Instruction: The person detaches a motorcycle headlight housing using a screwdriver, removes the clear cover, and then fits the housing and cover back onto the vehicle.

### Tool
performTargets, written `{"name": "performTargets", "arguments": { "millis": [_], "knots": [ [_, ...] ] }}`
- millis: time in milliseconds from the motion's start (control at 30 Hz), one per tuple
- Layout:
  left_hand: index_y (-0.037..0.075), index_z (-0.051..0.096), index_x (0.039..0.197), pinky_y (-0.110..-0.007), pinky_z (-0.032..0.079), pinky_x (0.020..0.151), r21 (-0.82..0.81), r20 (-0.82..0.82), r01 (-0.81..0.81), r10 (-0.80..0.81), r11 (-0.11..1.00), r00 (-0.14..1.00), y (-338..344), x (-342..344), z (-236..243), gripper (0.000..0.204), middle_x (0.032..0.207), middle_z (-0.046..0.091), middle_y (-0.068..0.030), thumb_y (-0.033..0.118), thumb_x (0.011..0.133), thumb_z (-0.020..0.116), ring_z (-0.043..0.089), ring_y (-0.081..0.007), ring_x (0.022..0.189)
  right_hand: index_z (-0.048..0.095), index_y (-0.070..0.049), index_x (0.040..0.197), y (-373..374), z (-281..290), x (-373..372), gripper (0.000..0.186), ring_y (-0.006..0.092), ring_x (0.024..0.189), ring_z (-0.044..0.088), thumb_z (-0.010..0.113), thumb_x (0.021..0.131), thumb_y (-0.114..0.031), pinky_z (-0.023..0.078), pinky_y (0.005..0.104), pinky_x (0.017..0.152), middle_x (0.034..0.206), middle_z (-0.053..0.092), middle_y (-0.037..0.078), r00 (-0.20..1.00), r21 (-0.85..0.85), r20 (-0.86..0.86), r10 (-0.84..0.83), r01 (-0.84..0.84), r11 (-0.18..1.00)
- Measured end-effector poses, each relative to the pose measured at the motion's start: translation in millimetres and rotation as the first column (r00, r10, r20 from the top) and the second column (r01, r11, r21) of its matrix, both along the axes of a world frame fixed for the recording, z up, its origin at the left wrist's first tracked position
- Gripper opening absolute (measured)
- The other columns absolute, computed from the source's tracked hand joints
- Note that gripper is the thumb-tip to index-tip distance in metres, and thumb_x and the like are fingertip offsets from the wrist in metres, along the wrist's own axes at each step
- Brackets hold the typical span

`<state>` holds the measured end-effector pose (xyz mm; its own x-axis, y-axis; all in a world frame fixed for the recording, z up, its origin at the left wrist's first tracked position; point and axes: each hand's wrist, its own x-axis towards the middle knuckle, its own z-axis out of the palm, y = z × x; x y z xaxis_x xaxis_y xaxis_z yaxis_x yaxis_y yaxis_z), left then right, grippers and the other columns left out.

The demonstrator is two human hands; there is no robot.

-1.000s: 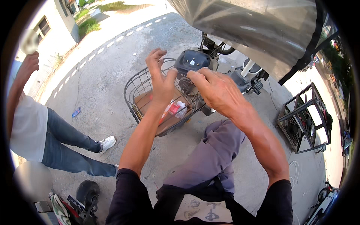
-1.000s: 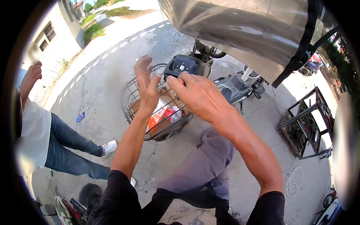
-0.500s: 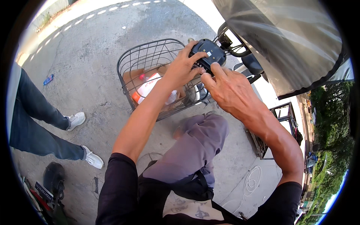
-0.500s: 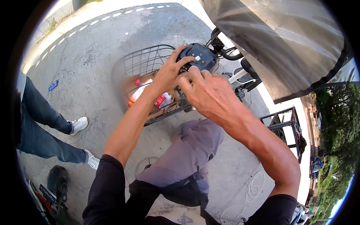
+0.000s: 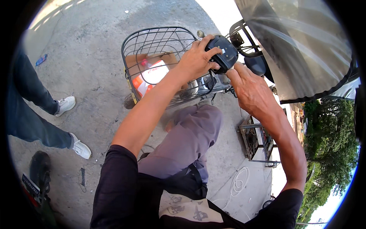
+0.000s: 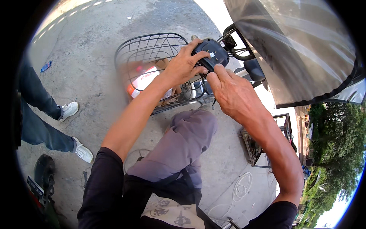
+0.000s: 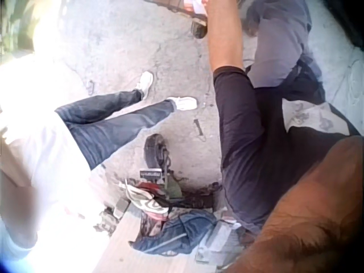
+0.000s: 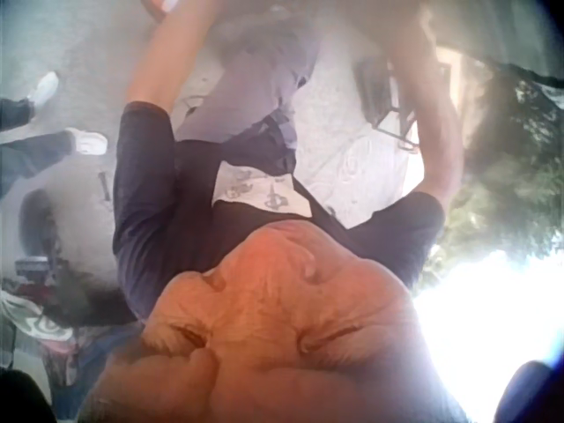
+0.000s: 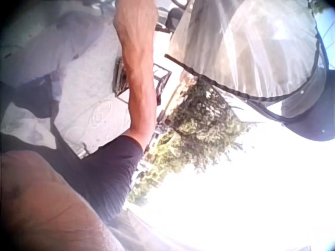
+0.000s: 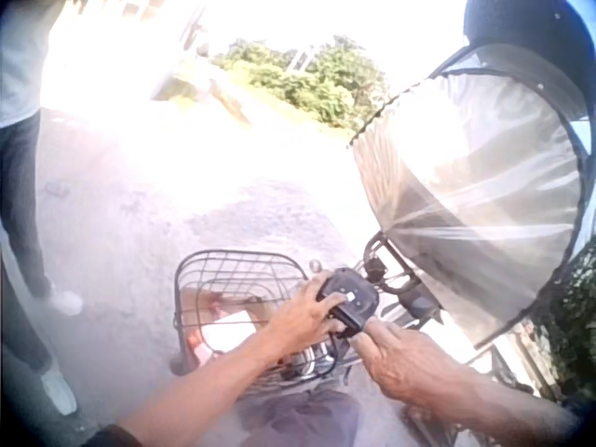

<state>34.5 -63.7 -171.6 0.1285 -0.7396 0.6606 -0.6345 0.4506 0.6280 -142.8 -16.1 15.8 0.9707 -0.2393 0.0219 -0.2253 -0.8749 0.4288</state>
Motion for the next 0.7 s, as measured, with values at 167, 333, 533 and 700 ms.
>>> {"name": "performTargets", "arguments": {
  "millis": [167, 333, 533, 700],
  "knots": [
    [0.026, 0.064, 0.137, -0.055, 0.055, 0.112, 0.009, -0.001, -0.008, 0.008, 1.0, 1.0, -1, -6, 0, 0.053, 0.168, 0.038, -0.0136, 0.028, 0.09, 0.087, 0.049, -0.0471, 0.145, 0.054, -0.002, 0.106, 10, -18, -11, 0.017, 0.0349, 0.064, 0.069, 0.067, 0.095, -0.003, 0.056, 0.0447, 0.057, 0.09, 0.063, 0.014, 0.986, 0.009, -0.055, -0.157, 0.158, 0.987],
    [0.025, 0.064, 0.136, -0.055, 0.056, 0.111, -0.004, -0.014, -0.013, 0.013, 1.0, 1.0, 2, -4, 1, 0.051, 0.169, 0.037, -0.0126, 0.03, 0.091, 0.086, 0.05, -0.0467, 0.145, 0.054, -0.001, 0.105, 14, -11, 0, 0.019, 0.0313, 0.085, 0.071, 0.068, 0.092, -0.002, 0.058, 0.042, 0.068, 0.096, 0.06, 0.014, 0.996, 0.052, 0.065, -0.069, 0.066, 0.996],
    [0.025, 0.062, 0.135, -0.056, 0.057, 0.107, -0.07, 0.004, -0.025, 0.025, 0.997, 1.0, -3, -6, -2, 0.053, 0.165, 0.041, -0.0118, 0.031, 0.088, 0.087, 0.053, -0.0478, 0.138, 0.059, -0.001, 0.104, 4, -16, -8, 0.015, 0.0275, 0.093, 0.071, 0.068, 0.092, -0.003, 0.059, 0.0396, 0.065, 0.099, 0.057, 0.014, 0.981, -0.12, 0.01, -0.194, 0.194, 0.974],
    [0.025, 0.062, 0.135, -0.056, 0.057, 0.107, -0.032, 0.006, -0.032, 0.032, 0.999, 0.999, 0, -8, -3, 0.053, 0.165, 0.04, -0.012, 0.032, 0.089, 0.086, 0.053, -0.0485, 0.138, 0.06, -0.002, 0.101, 7, -4, -7, 0.013, 0.0298, 0.084, 0.074, 0.069, 0.099, -0.01, 0.058, 0.0412, 0.062, 0.094, 0.06, 0.014, 0.99, -0.129, 0.036, -0.134, 0.137, 0.982]
  ]
}}
